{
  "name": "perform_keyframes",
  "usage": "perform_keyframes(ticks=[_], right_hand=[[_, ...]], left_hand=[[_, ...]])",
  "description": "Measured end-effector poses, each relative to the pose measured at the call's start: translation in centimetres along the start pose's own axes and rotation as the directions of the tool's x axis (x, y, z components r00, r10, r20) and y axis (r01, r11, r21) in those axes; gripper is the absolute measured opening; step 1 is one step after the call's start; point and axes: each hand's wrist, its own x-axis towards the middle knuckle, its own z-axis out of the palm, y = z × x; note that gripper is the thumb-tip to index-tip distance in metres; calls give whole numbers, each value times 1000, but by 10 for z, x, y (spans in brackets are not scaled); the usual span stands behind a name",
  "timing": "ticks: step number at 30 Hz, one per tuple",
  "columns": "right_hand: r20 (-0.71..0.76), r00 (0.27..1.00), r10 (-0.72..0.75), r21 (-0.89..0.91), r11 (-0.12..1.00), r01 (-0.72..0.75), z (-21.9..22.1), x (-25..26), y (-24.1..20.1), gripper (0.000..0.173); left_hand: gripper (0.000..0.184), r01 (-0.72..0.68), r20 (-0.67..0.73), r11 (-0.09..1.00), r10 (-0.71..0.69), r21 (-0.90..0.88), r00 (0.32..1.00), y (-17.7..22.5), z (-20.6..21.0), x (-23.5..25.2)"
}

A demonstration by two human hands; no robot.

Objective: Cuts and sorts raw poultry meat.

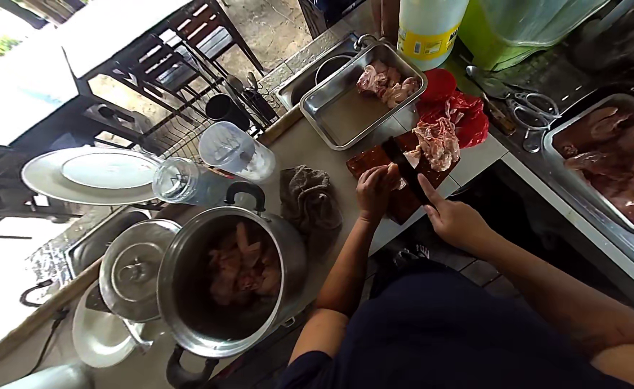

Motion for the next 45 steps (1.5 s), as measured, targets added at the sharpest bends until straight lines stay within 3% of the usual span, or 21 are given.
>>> perform_keyframes(ticks=[4, 6, 8, 10, 13, 16, 18, 21, 24, 26, 29, 30, 31, 32, 33, 34, 36, 42, 45], right_hand=[[-15, 999, 46, 30, 999, -45, 1, 51, -14, 68], [-23, 999, 44, 214, 976, -38, -1, 57, 1, 65], [17, 998, 62, 513, 856, -62, 1, 58, 26, 64], [22, 998, 56, 619, 784, -57, -1, 54, 35, 62], [-243, 967, -80, 232, 963, 138, -12, 39, 21, 61], [-394, 897, -203, -21, 977, 212, -17, 31, 1, 66], [-404, 888, -218, -44, 975, 219, -8, 35, -1, 66], [-283, 943, -174, -47, 985, 167, 12, 49, 6, 65], [-199, 970, -138, -51, 990, 130, 5, 50, 0, 62], [-356, 911, -209, -30, 977, 213, -14, 41, -10, 60], [-671, 678, -300, -57, 933, 357, -41, 21, -31, 60], [-713, 634, -300, -64, 928, 367, -38, 19, -32, 62], [-697, 662, -276, -57, 941, 333, -27, 22, -29, 63], [-600, 768, -225, -40, 967, 251, -9, 27, -23, 65], [-424, 894, -143, -26, 989, 146, 7, 34, -16, 67], [-231, 972, -41, -31, 999, 35, 13, 41, -13, 68], [-41, 998, 52, -39, 998, -54, 7, 48, -14, 68], [76, 994, 80, -167, 984, -67, 11, -23, -7, 63], [131, 986, 101, -188, 979, -76, 5, -42, -3, 61]], left_hand=[[19, -25, 39, 1000, 24, 19, 999, 2, -5, 2], [21, -27, 79, 1000, 26, 7, 997, 2, -11, 2], [25, 0, 135, 1000, 1, -11, 991, 4, -19, -1], [29, 30, 112, 1000, -29, -7, 993, 4, -23, -7], [29, 38, 8, 998, -38, 40, 999, 2, -24, -15], [20, 44, -18, 998, -43, 35, 999, 4, -25, -18], [18, 44, -33, 999, -44, 10, 999, 4, -24, -19], [18, 75, -11, 997, -74, 12, 997, 3, -25, -19], [17, 79, -1, 997, -79, 17, 997, 4, -25, -19], [17, 76, -7, 997, -76, -6, 997, 1, -24, -20], [18, 81, -15, 997, -81, -21, 997, 0, -23, -20], [18, 77, -21, 997, -78, -24, 997, 0, -22, -20], [17, 75, -28, 997, -76, -21, 997, 0, -21, -21], [17, 73, -33, 997, -74, -17, 997, -1, -20, -21], [17, 61, -35, 998, -61, -10, 997, -2, -20, -21], [16, 44, -37, 999, -44, -7, 998, -4, -19, -21], [16, 27, -52, 1000, -28, -13, 998, -5, -16, -19], [17, 55, -54, 997, -52, 51, 997, -3, -17, -16], [22, 92, 64, 990, -99, 104, 993, 3, -26, -7]])
